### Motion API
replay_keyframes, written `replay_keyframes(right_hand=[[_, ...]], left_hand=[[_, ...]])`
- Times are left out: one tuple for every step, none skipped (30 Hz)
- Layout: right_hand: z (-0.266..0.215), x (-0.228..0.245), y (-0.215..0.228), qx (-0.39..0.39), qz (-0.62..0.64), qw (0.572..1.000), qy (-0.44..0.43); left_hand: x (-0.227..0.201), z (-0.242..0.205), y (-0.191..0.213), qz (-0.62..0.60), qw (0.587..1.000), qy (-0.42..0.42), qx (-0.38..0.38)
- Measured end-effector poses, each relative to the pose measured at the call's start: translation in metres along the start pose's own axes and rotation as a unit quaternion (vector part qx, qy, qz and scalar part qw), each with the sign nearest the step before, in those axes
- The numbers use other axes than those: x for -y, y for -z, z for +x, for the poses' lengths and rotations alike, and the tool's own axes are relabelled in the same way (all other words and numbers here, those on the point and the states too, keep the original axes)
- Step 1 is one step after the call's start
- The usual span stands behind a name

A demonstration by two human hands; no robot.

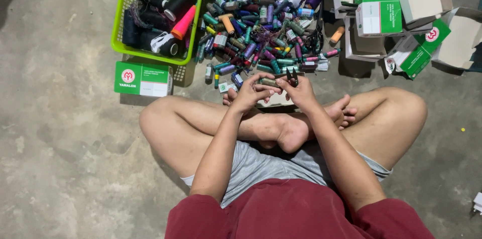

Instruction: Organizing a large pile of loose thread spools by picking them up individually and placing them into cardboard boxes.

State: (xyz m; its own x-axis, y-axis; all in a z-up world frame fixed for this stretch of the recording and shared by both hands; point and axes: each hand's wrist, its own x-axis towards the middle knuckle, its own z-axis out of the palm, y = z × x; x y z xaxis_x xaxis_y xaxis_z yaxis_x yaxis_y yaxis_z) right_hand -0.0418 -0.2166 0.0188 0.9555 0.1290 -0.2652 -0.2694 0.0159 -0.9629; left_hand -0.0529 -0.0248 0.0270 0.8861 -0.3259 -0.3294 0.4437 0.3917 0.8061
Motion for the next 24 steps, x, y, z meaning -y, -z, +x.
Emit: replay_keyframes(right_hand=[[0.0, 0.001, 0.0, 0.001, 0.0, 1.0, 0.0], [0.0, 0.001, 0.0, -0.009, -0.006, 1.0, -0.014], [0.0, 0.001, 0.0, -0.018, -0.012, 0.999, -0.027], [-0.003, 0.003, 0.001, -0.018, -0.011, 0.999, -0.027], [-0.005, 0.005, 0.002, -0.041, 0.0, 0.998, -0.049], [-0.007, 0.007, 0.003, -0.063, 0.01, 0.995, -0.07], [-0.008, 0.008, 0.001, -0.063, 0.01, 0.996, -0.07], [-0.008, 0.009, -0.001, -0.038, 0.028, 0.996, -0.078], [-0.009, 0.011, -0.002, -0.013, 0.046, 0.995, -0.086], [-0.007, 0.001, -0.001, -0.013, 0.046, 0.995, -0.086], [-0.005, -0.008, 0.001, 0.016, -0.002, 0.996, -0.093], [-0.004, -0.018, 0.002, 0.044, -0.05, 0.993, -0.099], [-0.003, -0.02, 0.003, 0.044, -0.049, 0.993, -0.1], [-0.001, -0.021, 0.004, 0.05, -0.075, 0.99, -0.108], [0.001, -0.023, 0.005, 0.056, -0.1, 0.987, -0.116], [0.001, -0.021, 0.005, 0.056, -0.1, 0.987, -0.116], [0.0, -0.019, 0.005, 0.049, -0.133, 0.982, -0.126], [0.0, -0.017, 0.005, 0.041, -0.166, 0.976, -0.135], [0.002, -0.015, 0.005, 0.041, -0.166, 0.976, -0.135], [0.002, -0.014, 0.005, 0.036, -0.189, 0.972, -0.136], [0.003, -0.013, 0.006, 0.031, -0.211, 0.967, -0.138], [0.002, -0.007, 0.004, 0.031, -0.211, 0.967, -0.138], [0.0, -0.001, 0.002, 0.028, -0.225, 0.964, -0.139], [-0.002, 0.005, 0.001, 0.024, -0.237, 0.961, -0.14]], left_hand=[[0.0, 0.001, 0.0, 0.0, 1.0, 0.0, -0.001], [0.0, 0.0, 0.0, 0.0, 1.0, -0.001, -0.002], [0.0, 0.0, 0.0, 0.001, 1.0, -0.002, -0.004], [0.003, 0.002, 0.002, 0.001, 1.0, -0.002, -0.004], [0.006, 0.003, 0.005, 0.002, 1.0, -0.004, -0.011], [0.009, 0.005, 0.008, 0.004, 1.0, -0.006, -0.019], [0.008, 0.006, 0.008, 0.004, 1.0, -0.006, -0.019], [0.007, 0.007, 0.008, 0.003, 0.999, -0.013, -0.035], [0.006, 0.007, 0.008, 0.003, 0.999, -0.021, -0.05], [0.007, 0.009, 0.009, 0.003, 0.998, -0.021, -0.051], [0.009, 0.011, 0.01, 0.007, 0.998, -0.028, -0.061], [0.011, 0.012, 0.011, 0.01, 0.997, -0.034, -0.07], [0.017, 0.014, 0.014, 0.01, 0.997, -0.033, -0.071], [0.022, 0.016, 0.017, 0.023, 0.996, -0.036, -0.076], [0.028, 0.018, 0.02, 0.035, 0.995, -0.039, -0.082], [0.027, 0.017, 0.019, 0.035, 0.995, -0.039, -0.083], [0.026, 0.016, 0.019, 0.044, 0.994, -0.044, -0.088], [0.025, 0.015, 0.019, 0.052, 0.993, -0.05, -0.094], [0.022, 0.014, 0.017, 0.051, 0.993, -0.05, -0.094], [0.019, 0.013, 0.014, 0.062, 0.992, -0.052, -0.095], [0.017, 0.011, 0.012, 0.072, 0.991, -0.053, -0.095], [0.017, 0.011, 0.012, 0.071, 0.992, -0.053, -0.095], [0.018, 0.011, 0.012, 0.086, 0.99, -0.052, -0.095], [0.018, 0.011, 0.011, 0.101, 0.989, -0.051, -0.093]])
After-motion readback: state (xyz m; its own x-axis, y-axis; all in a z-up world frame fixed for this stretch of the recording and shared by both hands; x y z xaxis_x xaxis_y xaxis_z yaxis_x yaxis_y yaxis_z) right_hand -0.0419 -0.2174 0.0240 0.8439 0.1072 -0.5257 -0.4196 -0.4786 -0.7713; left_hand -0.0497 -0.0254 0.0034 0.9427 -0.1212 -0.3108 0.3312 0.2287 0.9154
